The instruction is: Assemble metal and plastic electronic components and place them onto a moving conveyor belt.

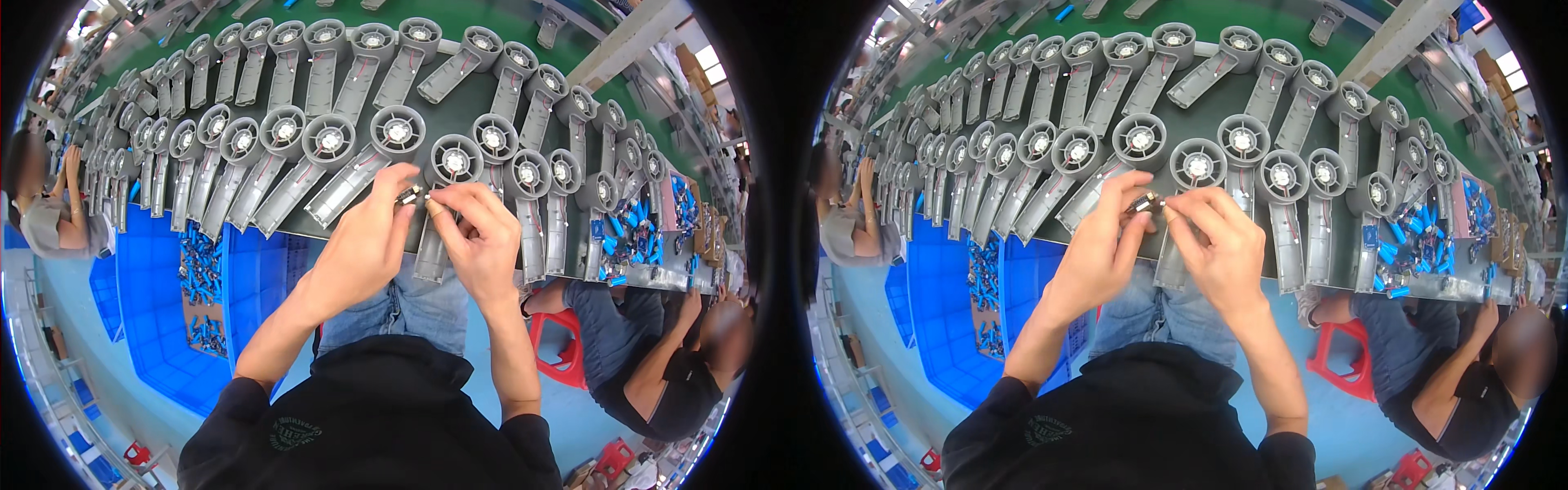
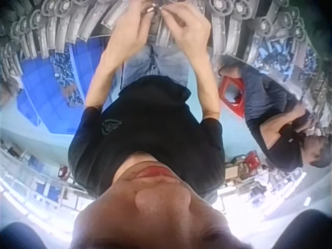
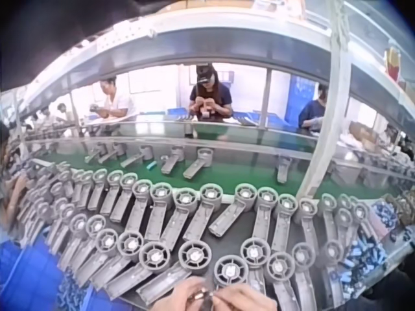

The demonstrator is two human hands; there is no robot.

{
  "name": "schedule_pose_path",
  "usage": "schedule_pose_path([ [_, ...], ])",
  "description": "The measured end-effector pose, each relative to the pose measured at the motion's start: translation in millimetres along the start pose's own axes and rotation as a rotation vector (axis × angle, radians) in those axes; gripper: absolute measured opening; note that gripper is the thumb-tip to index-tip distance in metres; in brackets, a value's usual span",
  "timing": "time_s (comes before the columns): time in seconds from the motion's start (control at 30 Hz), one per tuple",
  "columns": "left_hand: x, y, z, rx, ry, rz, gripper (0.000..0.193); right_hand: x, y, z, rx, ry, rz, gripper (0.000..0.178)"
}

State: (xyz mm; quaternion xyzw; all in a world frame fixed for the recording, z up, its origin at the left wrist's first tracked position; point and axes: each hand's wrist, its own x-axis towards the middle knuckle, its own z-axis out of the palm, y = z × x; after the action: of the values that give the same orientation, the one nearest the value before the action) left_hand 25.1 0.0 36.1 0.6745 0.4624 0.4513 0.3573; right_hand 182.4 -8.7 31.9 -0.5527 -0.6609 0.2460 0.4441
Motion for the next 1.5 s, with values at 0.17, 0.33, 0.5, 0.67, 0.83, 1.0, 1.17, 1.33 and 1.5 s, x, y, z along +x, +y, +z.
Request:
schedule_pose_path([
  [0.17,-0.4,-3.3,-8.1,-0.044,-0.137,-0.073,0.028,-1.6,0.3,3.0,0.006,0.033,-0.059,0.013],
  [0.33,-7.9,-13.3,-7.1,-0.193,-0.119,-0.14,0.034,-1.9,-2.4,2.7,0.046,0.033,-0.019,0.011],
  [0.5,-9.8,-24.5,-8.8,-0.177,-0.161,0.027,0.038,-0.3,-0.6,3.9,0.042,0.062,-0.017,0.009],
  [0.67,-12.2,-20.5,-11.9,-0.285,-0.211,-0.139,0.037,0.8,-0.6,4.4,0.029,0.069,-0.017,0.008],
  [0.83,-11.9,-24.8,-7.0,-0.414,-0.072,-0.057,0.037,-5.2,1.3,11.6,-0.052,0.105,-0.078,0.011],
  [1.0,-13.1,-27.3,-7.3,-0.412,-0.079,-0.084,0.038,-5.3,-0.4,10.3,-0.124,0.107,-0.107,0.014],
  [1.17,-12.5,-34.1,-7.5,-0.371,-0.092,0.016,0.039,-3.9,-0.5,8.9,-0.1,0.083,-0.08,0.013],
  [1.33,-14.7,-34.5,-10.4,-0.327,-0.148,-0.027,0.038,-3.2,2.5,6.3,-0.013,0.013,-0.003,0.011],
  [1.5,-15.6,-36.4,-9.3,-0.303,-0.139,0.012,0.037,1.1,4.2,2.3,0.03,-0.023,-0.037,0.01],
])
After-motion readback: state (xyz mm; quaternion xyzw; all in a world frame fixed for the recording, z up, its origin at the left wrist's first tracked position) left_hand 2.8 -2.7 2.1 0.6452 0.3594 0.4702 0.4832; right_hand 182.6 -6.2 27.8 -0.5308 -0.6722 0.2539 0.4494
